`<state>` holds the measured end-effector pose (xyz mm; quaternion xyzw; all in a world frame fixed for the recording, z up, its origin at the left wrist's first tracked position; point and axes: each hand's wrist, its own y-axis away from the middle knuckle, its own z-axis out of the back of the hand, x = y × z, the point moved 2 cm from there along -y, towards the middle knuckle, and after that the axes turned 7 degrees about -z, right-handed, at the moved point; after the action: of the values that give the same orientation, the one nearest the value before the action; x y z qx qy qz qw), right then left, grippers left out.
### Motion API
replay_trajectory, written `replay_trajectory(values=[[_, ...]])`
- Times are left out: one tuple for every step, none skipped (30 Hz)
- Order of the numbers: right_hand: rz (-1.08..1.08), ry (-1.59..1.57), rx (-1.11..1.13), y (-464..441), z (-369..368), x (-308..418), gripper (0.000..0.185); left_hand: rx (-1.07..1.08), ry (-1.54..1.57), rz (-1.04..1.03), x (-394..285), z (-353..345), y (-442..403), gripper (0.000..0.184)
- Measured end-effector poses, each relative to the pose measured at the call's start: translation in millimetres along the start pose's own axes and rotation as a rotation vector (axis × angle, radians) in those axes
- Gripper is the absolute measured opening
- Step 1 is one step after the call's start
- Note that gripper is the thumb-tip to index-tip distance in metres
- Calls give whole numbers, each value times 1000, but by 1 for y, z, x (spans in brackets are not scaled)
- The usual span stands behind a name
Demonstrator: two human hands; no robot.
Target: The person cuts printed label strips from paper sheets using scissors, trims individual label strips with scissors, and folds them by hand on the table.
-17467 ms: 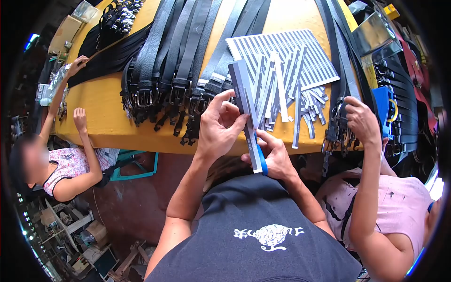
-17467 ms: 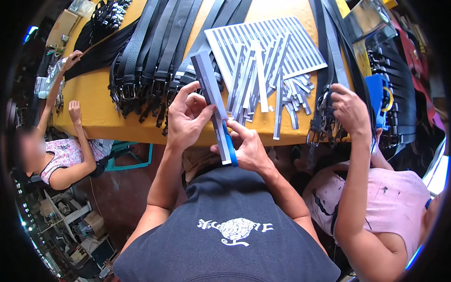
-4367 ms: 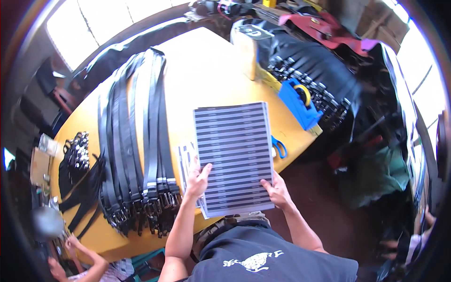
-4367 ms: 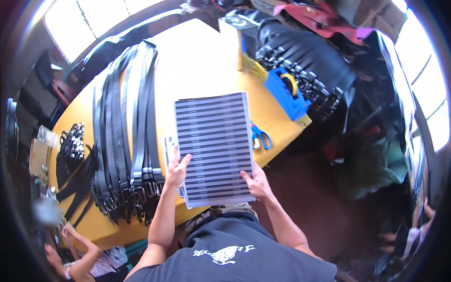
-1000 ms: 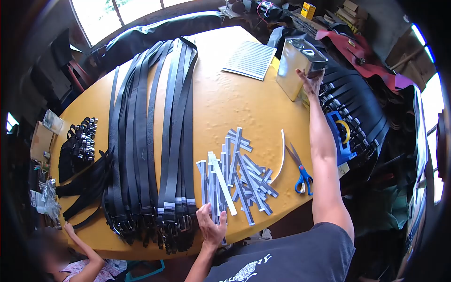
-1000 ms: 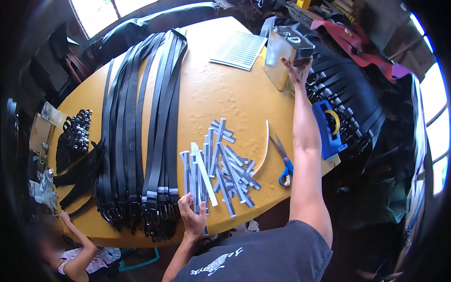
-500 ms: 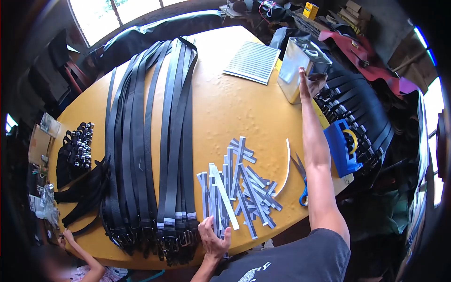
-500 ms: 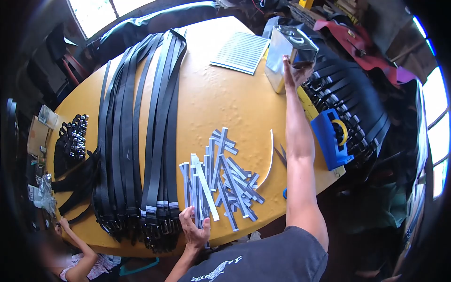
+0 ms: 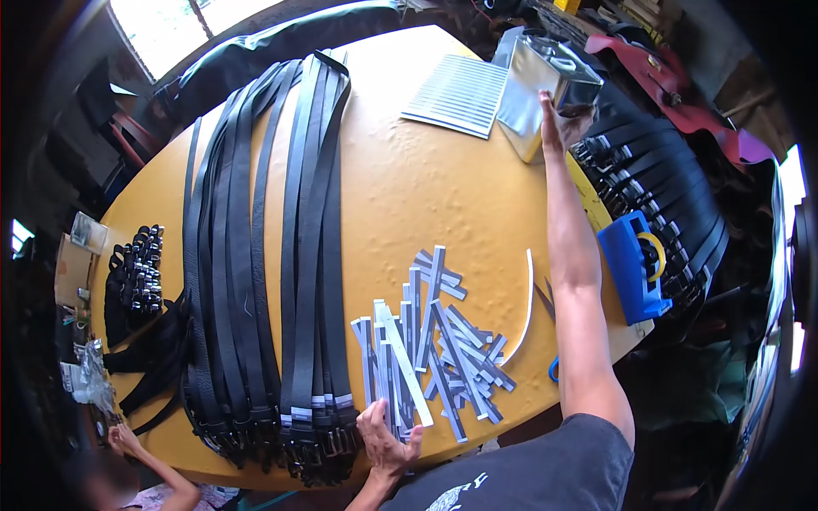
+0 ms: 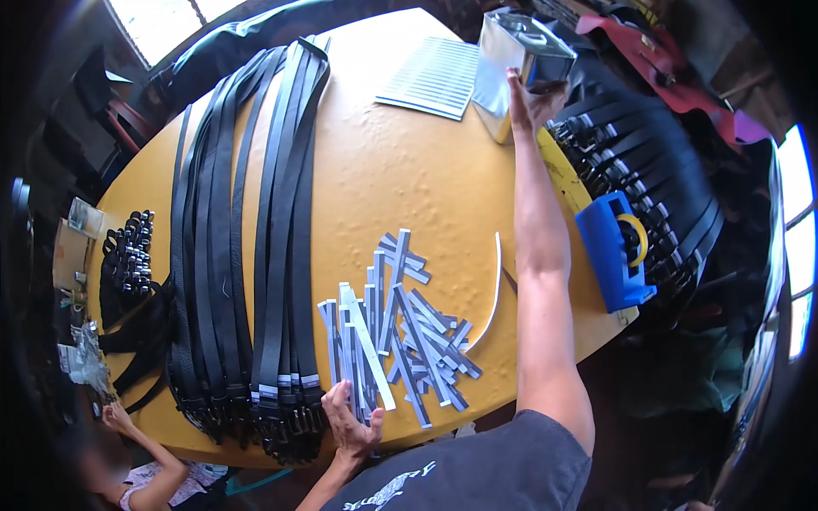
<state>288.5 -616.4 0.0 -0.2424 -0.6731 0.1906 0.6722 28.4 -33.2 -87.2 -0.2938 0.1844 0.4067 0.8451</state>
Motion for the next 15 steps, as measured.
replay_trajectory(values=[[-13,7,11,-4,-1,-4,104,7,-7,-6,0,0,0,71],[-20,-7,3,-8,-3,-7,105,9,-10,-7,0,-1,-2,72],[-42,36,-12,-6,0,-8,105,17,-13,-6,0,0,0,73],[-58,72,-28,-8,-1,-6,105,18,-16,-6,0,-1,0,74],[-74,106,-44,-10,-3,-3,104,17,-19,-6,0,-2,-2,75],[-74,64,-58,-9,-3,0,102,23,-23,-4,0,-1,0,76],[-66,100,-68,-8,-2,2,102,26,-25,-2,0,-2,0,76],[-58,137,-78,-8,-1,5,102,27,-25,-1,0,-1,0,77],[-51,173,-88,-6,-1,4,102,29,-27,1,0,-1,1,77],[-58,135,-64,-7,-3,5,101,28,-28,0,0,-2,0,78],[-69,100,-40,-5,-3,6,101,35,-38,-2,-1,-1,-1,78],[-81,66,-17,-2,-4,7,100,41,-49,-4,-3,1,-2,78],[-62,112,-44,0,-6,8,100,47,-58,-7,-3,0,-4,78],[-47,163,-68,4,-7,7,99,53,-55,-5,-4,1,-4,78],[-30,214,-92,7,-7,6,99,58,-50,-4,-4,1,-3,78]])
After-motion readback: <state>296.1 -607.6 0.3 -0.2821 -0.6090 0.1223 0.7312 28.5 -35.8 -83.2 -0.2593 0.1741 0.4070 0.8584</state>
